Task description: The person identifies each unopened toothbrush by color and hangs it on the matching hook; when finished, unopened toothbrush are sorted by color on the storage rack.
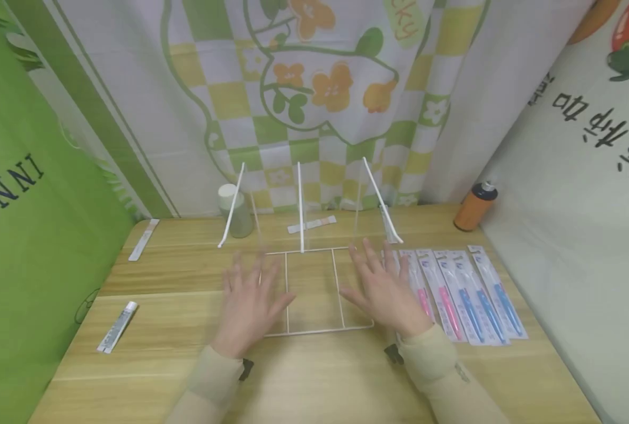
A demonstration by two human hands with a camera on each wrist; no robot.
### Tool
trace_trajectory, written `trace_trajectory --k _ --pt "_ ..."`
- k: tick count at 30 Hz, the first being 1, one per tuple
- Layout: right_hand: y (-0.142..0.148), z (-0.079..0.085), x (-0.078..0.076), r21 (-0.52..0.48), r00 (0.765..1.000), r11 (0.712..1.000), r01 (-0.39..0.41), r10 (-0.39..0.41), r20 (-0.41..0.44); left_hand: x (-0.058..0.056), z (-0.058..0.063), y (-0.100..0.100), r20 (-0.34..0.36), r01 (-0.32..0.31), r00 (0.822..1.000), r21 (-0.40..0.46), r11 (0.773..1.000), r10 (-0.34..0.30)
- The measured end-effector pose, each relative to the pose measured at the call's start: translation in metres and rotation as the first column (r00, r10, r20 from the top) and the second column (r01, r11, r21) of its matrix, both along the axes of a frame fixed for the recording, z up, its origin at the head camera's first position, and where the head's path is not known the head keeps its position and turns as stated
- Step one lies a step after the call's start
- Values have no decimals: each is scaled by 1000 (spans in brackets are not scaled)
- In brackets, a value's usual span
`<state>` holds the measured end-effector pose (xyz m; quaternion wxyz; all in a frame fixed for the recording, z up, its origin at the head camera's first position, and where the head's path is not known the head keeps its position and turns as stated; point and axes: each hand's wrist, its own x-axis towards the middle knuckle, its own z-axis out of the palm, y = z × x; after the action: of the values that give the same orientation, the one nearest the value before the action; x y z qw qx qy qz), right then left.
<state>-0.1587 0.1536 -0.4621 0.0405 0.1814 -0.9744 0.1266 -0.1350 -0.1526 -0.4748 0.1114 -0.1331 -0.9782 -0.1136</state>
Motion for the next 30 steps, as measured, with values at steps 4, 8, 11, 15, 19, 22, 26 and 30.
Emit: trace_trajectory --k 4,8,11,15,19,22,26,30 --pt "1 -1 2 3 1000 1000 -2 2 14 10 -7 -12 33 9 999 2 1000 -9" --pt "2 -3 2 14 1000 1000 -3 3 5 18 -14 -25 107 84 990 71 994 -91" --pt "4 -5 0 15 1000 1000 -1 1 3 21 -22 -36 186 135 969 158 978 -163" --pt "6 -7 -1 6 1000 1000 0 0 16 23 -33 -51 276 119 945 216 969 -178" --pt "7 -7 0 -6 1000 1000 -1 1 29 26 -40 -59 307 91 939 218 972 -156" --pt "7 -7 0 -14 1000 1000 -5 6 26 26 -41 -61 310 73 940 214 974 -139" --pt "11 -9 -3 -16 1000 1000 -14 14 3 27 -41 -61 322 44 940 204 978 -110" --pt "23 -15 -10 -11 1000 1000 1 -1 -24 27 -41 -60 333 28 938 196 980 -94"
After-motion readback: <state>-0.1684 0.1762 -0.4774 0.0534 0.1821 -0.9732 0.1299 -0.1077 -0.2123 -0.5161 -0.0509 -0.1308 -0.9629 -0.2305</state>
